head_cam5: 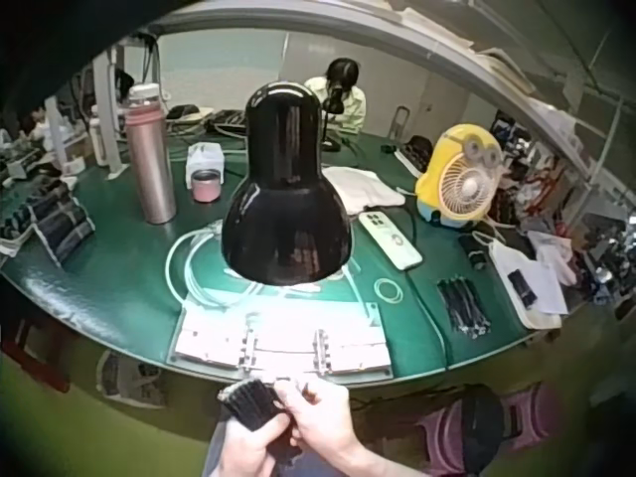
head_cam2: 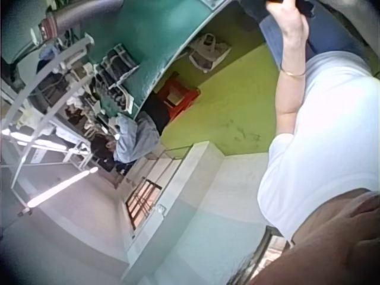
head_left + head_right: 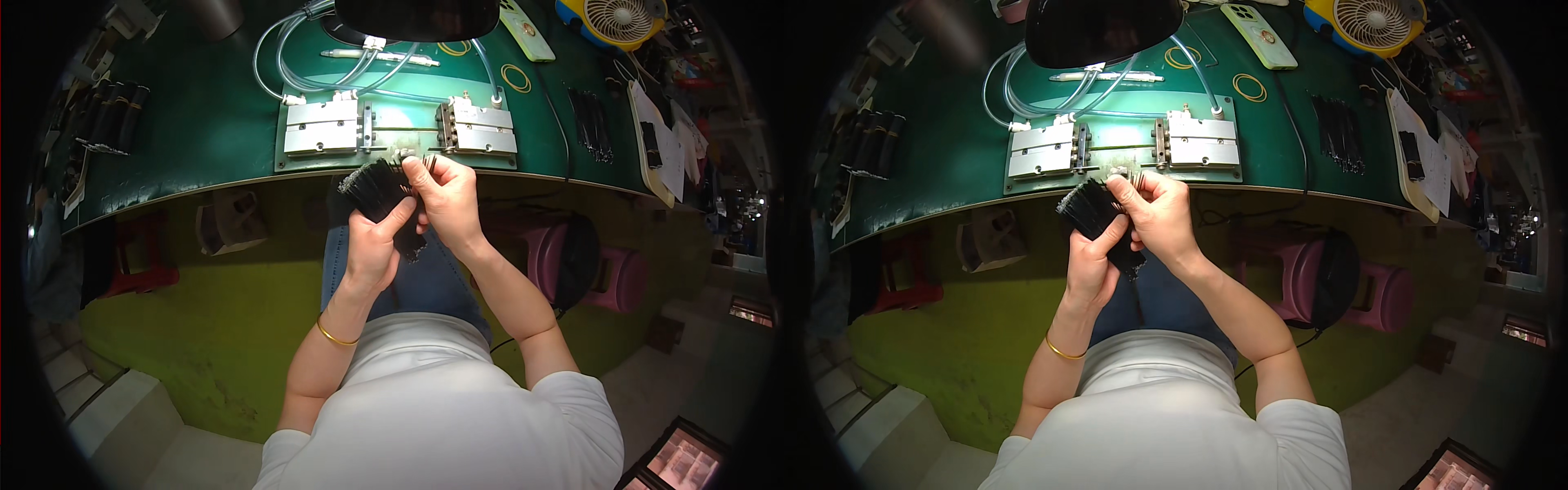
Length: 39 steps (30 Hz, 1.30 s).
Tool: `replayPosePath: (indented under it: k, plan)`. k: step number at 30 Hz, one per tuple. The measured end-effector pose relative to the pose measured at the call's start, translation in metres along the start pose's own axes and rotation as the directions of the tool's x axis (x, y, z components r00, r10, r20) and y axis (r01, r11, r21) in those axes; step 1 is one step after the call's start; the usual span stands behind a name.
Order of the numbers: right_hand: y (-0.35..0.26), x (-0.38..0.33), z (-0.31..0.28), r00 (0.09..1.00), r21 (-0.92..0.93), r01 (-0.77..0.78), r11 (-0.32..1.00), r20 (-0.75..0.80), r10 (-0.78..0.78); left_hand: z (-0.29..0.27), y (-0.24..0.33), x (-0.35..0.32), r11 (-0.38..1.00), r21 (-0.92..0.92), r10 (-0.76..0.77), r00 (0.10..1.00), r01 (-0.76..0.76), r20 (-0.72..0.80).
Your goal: Assembling and inspecting small electronic components using a fixture at a factory workbench.
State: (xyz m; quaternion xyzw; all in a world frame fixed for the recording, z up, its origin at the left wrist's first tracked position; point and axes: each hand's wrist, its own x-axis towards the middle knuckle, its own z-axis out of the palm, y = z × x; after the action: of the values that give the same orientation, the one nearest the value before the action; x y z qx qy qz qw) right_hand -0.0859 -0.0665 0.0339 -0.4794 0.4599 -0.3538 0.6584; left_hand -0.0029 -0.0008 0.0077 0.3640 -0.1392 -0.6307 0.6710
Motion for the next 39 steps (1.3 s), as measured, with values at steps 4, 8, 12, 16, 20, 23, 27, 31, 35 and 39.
replayPosePath:
  k: [4,8,12,16,20,23,27,31,35,39]
  plan:
    - [-0.0005,-0.0034,0.0027,0.994,0.014,0.094,0.995,0.056,-0.095,-0.0024,0.0008,-0.0014,1.0,-0.023,0.02,1.0,-0.019,0.014]
    - [0.0019,-0.0052,0.0021,0.996,-0.012,0.069,0.998,0.064,-0.068,-0.002,-0.0006,-0.0033,0.998,-0.061,0.004,1.0,-0.006,-0.03]
    - [0.0049,-0.0047,0.0014,0.995,-0.005,0.076,0.997,0.072,-0.075,-0.0028,-0.001,-0.0021,0.997,-0.072,0.005,1.0,-0.007,-0.03]
    - [0.0074,-0.0039,0.0026,0.991,-0.011,0.123,0.992,0.048,-0.122,-0.007,-0.0016,-0.0009,1.0,-0.006,0.012,1.0,-0.012,0.01]
    - [0.0051,-0.0009,0.002,0.995,0.015,0.096,0.995,0.01,-0.096,-0.0023,-0.002,-0.0005,0.998,-0.054,-0.015,0.999,0.012,-0.048]
    - [0.0046,0.0012,0.0016,0.999,0.05,0.048,0.998,-0.02,-0.047,0.0008,-0.0011,0.0006,0.998,-0.064,0.005,0.998,-0.009,-0.059]
    - [0.0053,0.002,0.0,0.998,0.024,0.067,0.997,-0.007,-0.067,0.0001,-0.0022,0.0009,0.998,-0.059,0.002,0.999,-0.004,-0.039]
    - [0.0054,0.0031,0.0,0.998,0.027,0.056,0.998,-0.015,-0.056,0.0015,-0.0017,0.0011,0.998,-0.069,0.0,0.999,-0.004,-0.049]
    - [0.0039,0.0031,-0.0003,0.999,0.034,0.019,0.999,-0.028,-0.018,-0.0004,-0.0036,0.0035,0.997,-0.073,-0.007,1.0,0.006,-0.022]
    - [0.0042,0.0032,-0.0003,0.999,0.038,0.036,0.999,-0.037,-0.034,-0.0008,-0.0047,0.0036,0.998,-0.066,0.001,1.0,-0.001,-0.011]
